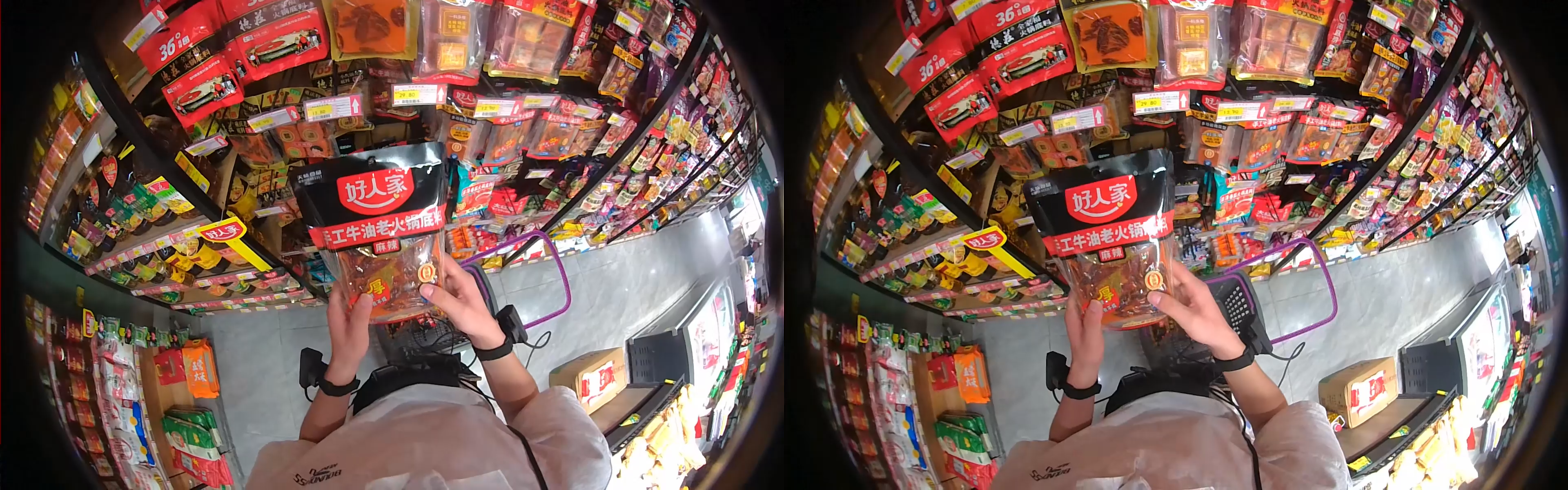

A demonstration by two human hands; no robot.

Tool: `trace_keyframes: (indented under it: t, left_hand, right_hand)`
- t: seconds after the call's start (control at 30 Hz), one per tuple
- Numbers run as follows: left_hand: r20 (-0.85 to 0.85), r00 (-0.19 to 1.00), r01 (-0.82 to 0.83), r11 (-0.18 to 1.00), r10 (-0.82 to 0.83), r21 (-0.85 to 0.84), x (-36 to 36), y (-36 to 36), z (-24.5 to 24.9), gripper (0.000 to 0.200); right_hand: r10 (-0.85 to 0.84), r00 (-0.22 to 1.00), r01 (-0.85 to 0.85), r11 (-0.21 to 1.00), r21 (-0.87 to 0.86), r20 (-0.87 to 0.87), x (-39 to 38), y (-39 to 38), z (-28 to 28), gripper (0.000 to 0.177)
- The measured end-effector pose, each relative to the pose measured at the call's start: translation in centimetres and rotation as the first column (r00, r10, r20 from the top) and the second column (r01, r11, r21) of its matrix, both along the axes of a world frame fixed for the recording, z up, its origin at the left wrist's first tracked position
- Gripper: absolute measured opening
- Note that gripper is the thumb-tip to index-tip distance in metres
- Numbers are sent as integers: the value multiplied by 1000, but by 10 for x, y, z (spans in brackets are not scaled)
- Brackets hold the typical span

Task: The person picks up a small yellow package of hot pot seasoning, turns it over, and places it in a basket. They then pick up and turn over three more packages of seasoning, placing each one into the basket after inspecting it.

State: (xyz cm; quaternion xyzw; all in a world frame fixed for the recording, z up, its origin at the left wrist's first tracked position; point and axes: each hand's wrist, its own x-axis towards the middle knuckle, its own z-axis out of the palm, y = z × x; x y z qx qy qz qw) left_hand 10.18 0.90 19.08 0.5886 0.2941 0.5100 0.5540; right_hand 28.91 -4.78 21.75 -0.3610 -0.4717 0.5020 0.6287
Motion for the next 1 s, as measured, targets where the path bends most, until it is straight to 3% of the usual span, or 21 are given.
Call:
trace_keyframes:
  t: [0.23, 0.33, 0.7, 0.8, 1.0]
  left_hand:
    - [-10, 1000, 21, 1000, -21, -15, 6, -1, 6, 47]
    - [47, 999, -17, 1000, 18, -14, 13, -2, 10, 38]
    - [-42, 998, 47, 999, -47, -2, 14, -7, 15, 47]
    - [-12, 1000, 14, 1000, -13, 21, 17, -7, 18, 41]
    - [-5, 1000, 28, 998, -28, 62, 15, -5, 18, 36]
  right_hand:
    - [-141, 988, 142, 990, -12, 56, 0, -8, 2, 55]
    - [-187, 980, 186, 982, 25, 68, -1, -10, 6, 55]
    - [-320, 937, 317, 947, 43, 138, -5, -20, 7, 57]
    - [-439, 866, 432, 898, 84, 238, -8, -22, -2, 57]
    - [-437, 881, 416, 898, 142, 182, -9, -23, 3, 57]
